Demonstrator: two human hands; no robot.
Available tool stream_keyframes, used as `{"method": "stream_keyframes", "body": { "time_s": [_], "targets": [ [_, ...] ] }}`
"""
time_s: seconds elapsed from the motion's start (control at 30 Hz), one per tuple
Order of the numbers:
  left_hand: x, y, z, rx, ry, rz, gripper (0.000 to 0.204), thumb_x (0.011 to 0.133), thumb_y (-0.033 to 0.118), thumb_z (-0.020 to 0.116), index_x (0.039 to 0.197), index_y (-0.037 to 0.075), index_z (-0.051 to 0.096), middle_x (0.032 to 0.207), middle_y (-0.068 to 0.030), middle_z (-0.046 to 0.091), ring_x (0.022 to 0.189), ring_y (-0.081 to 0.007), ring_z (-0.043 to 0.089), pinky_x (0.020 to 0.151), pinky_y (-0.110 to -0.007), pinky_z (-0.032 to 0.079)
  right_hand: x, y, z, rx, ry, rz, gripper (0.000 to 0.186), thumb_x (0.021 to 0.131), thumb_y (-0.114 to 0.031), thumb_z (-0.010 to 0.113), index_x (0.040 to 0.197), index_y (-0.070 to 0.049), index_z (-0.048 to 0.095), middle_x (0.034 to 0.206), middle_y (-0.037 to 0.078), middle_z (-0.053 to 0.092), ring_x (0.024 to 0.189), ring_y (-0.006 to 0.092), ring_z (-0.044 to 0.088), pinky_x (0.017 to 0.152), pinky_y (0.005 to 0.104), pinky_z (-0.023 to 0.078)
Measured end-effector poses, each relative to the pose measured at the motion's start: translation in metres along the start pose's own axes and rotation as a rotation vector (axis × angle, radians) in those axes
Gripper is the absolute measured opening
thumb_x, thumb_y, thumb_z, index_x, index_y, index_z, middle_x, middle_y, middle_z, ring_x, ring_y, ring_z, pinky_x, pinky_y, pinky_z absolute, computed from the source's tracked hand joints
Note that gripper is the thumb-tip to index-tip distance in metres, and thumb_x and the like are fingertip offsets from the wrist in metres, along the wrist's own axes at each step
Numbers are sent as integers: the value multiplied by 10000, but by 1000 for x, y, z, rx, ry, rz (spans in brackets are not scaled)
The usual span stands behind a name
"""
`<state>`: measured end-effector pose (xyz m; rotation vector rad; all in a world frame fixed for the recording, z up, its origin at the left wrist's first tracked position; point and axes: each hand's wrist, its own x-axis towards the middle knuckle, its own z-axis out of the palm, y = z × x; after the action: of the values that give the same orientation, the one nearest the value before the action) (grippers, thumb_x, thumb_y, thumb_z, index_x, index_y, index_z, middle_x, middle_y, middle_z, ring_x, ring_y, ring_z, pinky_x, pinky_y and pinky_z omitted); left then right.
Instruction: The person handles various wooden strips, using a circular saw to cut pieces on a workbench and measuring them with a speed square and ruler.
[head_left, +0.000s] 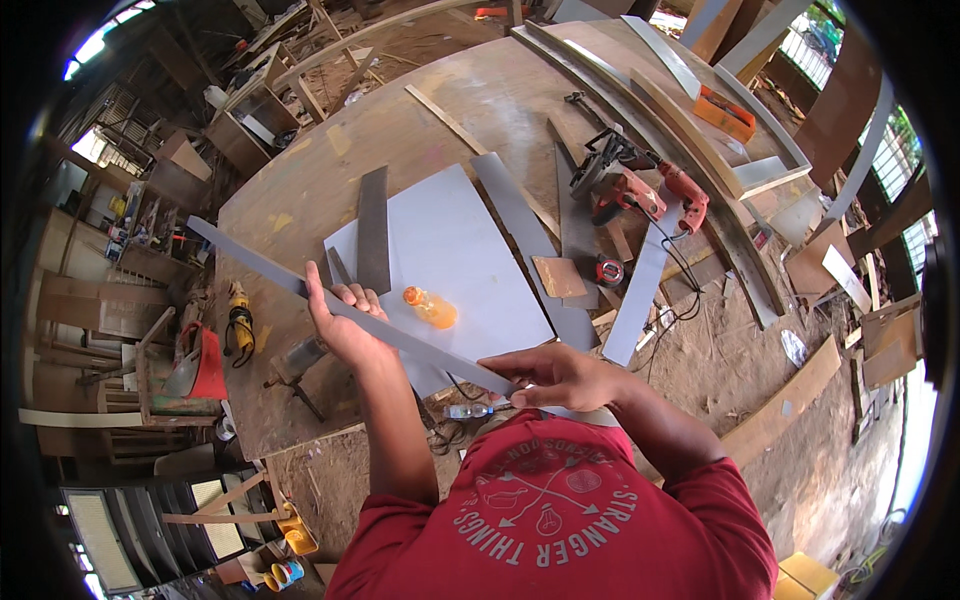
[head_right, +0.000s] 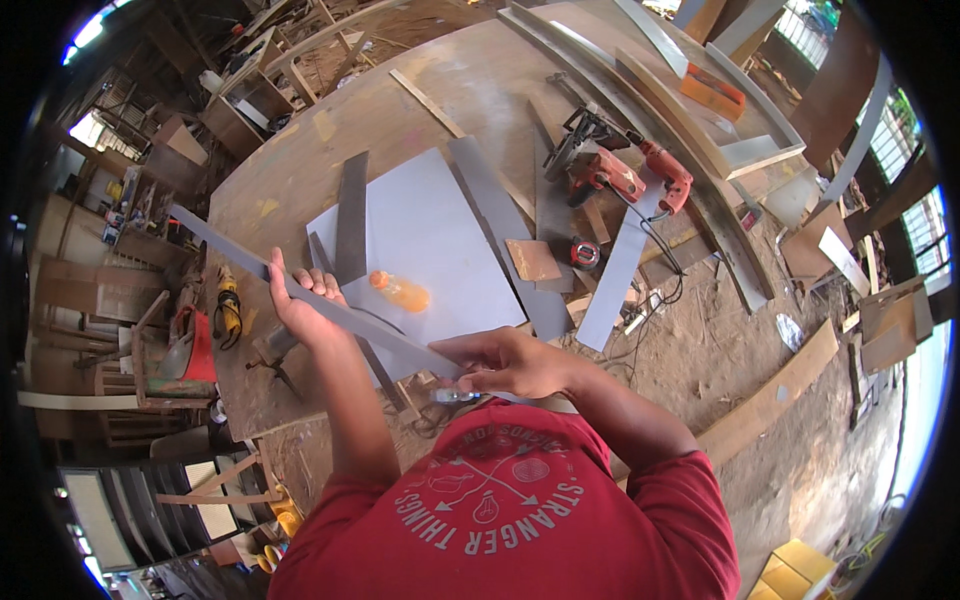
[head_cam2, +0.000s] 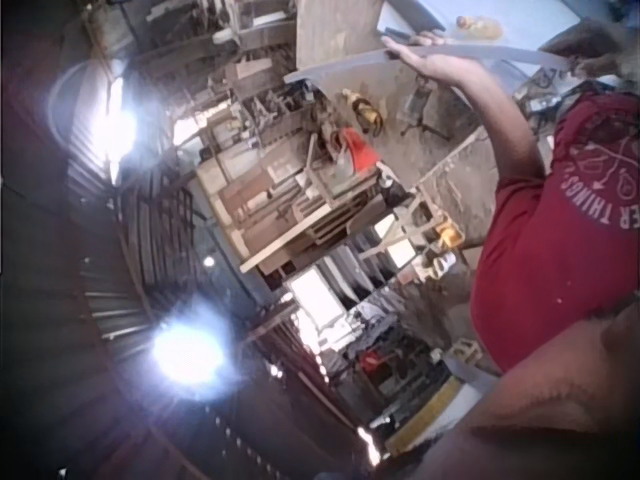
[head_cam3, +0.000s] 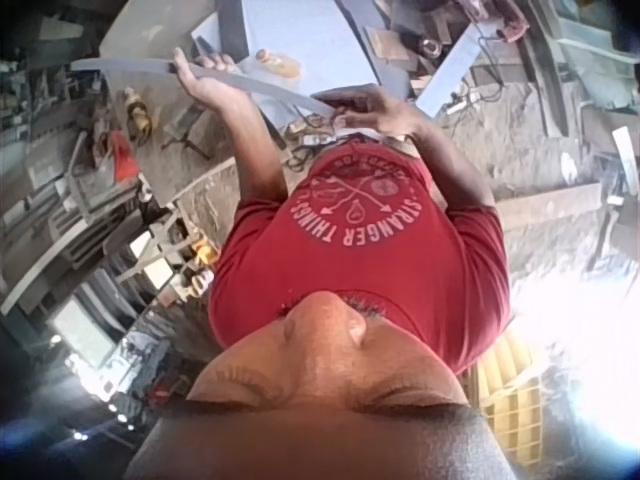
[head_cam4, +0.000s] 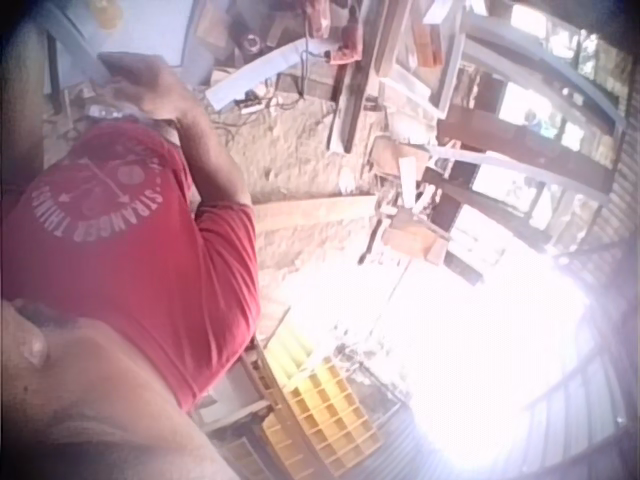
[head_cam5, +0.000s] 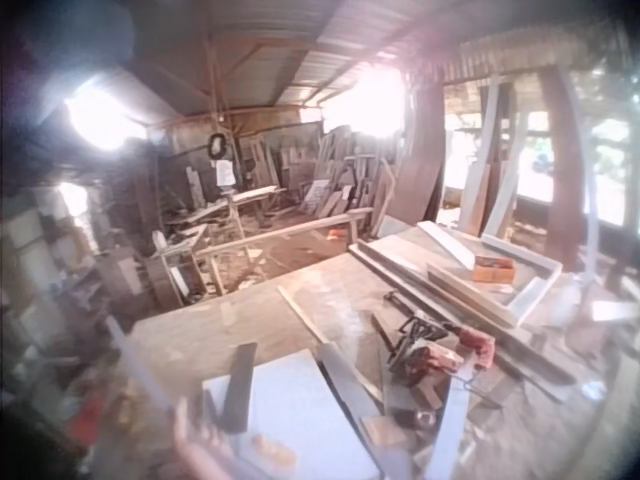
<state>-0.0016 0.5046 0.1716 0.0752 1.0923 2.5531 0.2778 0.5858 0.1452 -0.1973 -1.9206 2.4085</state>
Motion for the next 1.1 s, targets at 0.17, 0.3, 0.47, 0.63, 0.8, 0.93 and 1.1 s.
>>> {"method": "stream_keyframes", "body": {
  "time_s": [0.17,0.3,0.47,0.63,0.8,0.93,1.1],
  "targets": [
    [-1,0,-3,-56,-49,54,533,1079,424,573,1520,133,498,631,54,489,470,-72,445,437,-229,402,1,-8,5,-207,155,73,431,1017,-265,728,1313,46,687,1123,123,765,1032,162,665,939,357,525],
    [-5,0,-2,-51,-81,90,530,1091,436,547,1527,140,488,626,54,496,454,-75,441,423,-227,394,5,-11,9,-196,219,178,414,1008,-284,744,1244,55,712,1065,110,769,1001,152,666,895,352,528],
    [1,9,-3,-32,-126,120,545,1095,443,535,1535,129,467,626,50,491,436,-73,427,399,-230,405,4,-5,8,-1,145,25,423,1009,-283,745,1250,62,704,1068,114,765,994,145,663,904,346,526],
    [2,6,-3,-22,-128,125,559,1093,450,540,1540,123,463,633,48,493,438,-71,426,401,-228,409,7,-2,8,-25,164,53,428,1006,-288,744,1243,66,704,1057,121,762,985,154,671,902,345,526],
    [3,6,-5,-34,-152,135,568,1095,451,538,1547,118,454,636,45,496,441,-76,448,399,-235,420,11,6,7,-55,205,100,434,1002,-289,742,1249,65,701,1045,125,760,985,168,678,905,349,525],
    [7,4,-9,-50,-184,138,569,1096,449,537,1549,116,450,637,42,500,441,-81,457,402,-235,428,14,13,2,-1,153,17,440,1000,-292,743,1249,69,699,1035,116,760,967,165,680,880,354,533],
    [6,-1,-10,-60,-67,125,572,1096,459,528,1547,115,455,637,38,497,441,-76,444,409,-229,413,18,6,2,30,107,31,424,1017,-236,747,1316,55,673,1105,98,758,1023,126,670,956,311,525]
  ]
}}
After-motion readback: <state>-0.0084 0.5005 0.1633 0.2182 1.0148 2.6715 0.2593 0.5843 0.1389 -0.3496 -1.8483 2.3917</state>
